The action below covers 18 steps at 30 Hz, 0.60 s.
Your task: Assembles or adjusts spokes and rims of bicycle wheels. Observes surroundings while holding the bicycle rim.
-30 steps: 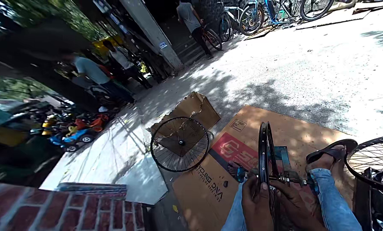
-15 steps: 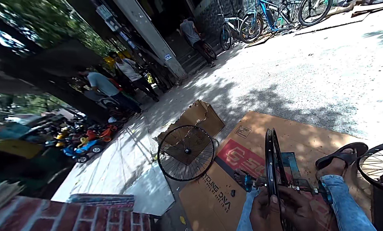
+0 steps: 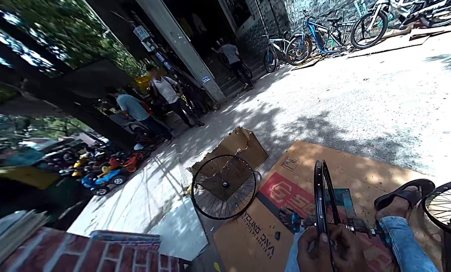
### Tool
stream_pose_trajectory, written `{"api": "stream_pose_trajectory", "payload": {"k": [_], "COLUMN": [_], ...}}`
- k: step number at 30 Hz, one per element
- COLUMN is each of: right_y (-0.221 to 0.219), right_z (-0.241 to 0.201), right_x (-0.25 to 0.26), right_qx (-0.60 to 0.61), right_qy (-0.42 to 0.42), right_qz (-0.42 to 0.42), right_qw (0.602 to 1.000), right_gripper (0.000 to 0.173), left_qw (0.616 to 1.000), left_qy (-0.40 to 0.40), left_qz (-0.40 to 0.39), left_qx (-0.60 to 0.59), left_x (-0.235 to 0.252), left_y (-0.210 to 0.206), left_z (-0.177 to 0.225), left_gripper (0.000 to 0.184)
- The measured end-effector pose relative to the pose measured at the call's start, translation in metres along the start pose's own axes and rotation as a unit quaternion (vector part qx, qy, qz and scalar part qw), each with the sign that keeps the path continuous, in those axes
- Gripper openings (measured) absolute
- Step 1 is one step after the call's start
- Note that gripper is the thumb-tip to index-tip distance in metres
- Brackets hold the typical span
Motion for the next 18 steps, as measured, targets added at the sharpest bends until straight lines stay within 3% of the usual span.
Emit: {"api": "stream_pose_trajectory", "payload": {"k": [3,6,7,8,10,11,14,16,18], "right_y": [0.026,0.042,0.043,0.042,0.033,0.026,0.006,-0.003,-0.004], "right_z": [0.006,0.008,0.007,0.007,0.007,0.008,-0.004,-0.009,-0.010], "right_x": [0.012,0.027,0.032,0.037,0.038,0.036,0.024,0.018,0.018], "right_qx": [0.106,0.165,0.179,0.190,0.178,0.153,-0.024,-0.165,-0.159], "right_qy": [-0.067,-0.125,-0.148,-0.173,-0.197,-0.183,-0.034,0.043,0.033], "right_qz": [-0.193,-0.282,-0.295,-0.300,-0.250,-0.196,-0.049,0.019,0.014], "right_qw": [0.973,0.937,0.927,0.919,0.931,0.951,0.998,0.985,0.987], "right_gripper": [0.020,0.010,0.016,0.032,0.051,0.052,0.024,0.029,0.031], "left_qw": [1.000,1.000,0.999,0.999,0.998,0.998,0.999,1.000,1.000], "left_qy": [-0.025,-0.014,-0.014,-0.023,-0.046,-0.052,-0.027,-0.015,-0.012], "left_qz": [0.002,-0.010,-0.015,-0.016,-0.015,-0.015,-0.018,-0.016,-0.015], "left_qx": [0.000,-0.023,-0.029,-0.031,-0.030,-0.023,-0.015,-0.015,-0.021], "left_x": [-0.001,-0.007,-0.006,-0.006,-0.003,0.001,0.008,0.009,0.010], "left_y": [-0.001,-0.008,-0.009,-0.010,-0.008,-0.005,-0.004,-0.009,-0.013], "left_z": [-0.004,-0.006,-0.005,-0.004,-0.004,-0.004,0.001,0.003,0.004], "left_gripper": [0.019,0.065,0.068,0.061,0.033,0.027,0.049,0.062,0.067]}}
Point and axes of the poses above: each hand's wrist, its own x-axis towards the middle knuckle, its own y-axis out of the back of the hand, z = x × y, the point moved 4 cm from there along x, towards the middle knuckle, and after that the axes turned 11 degrees about -y, right-handed, at the moved point
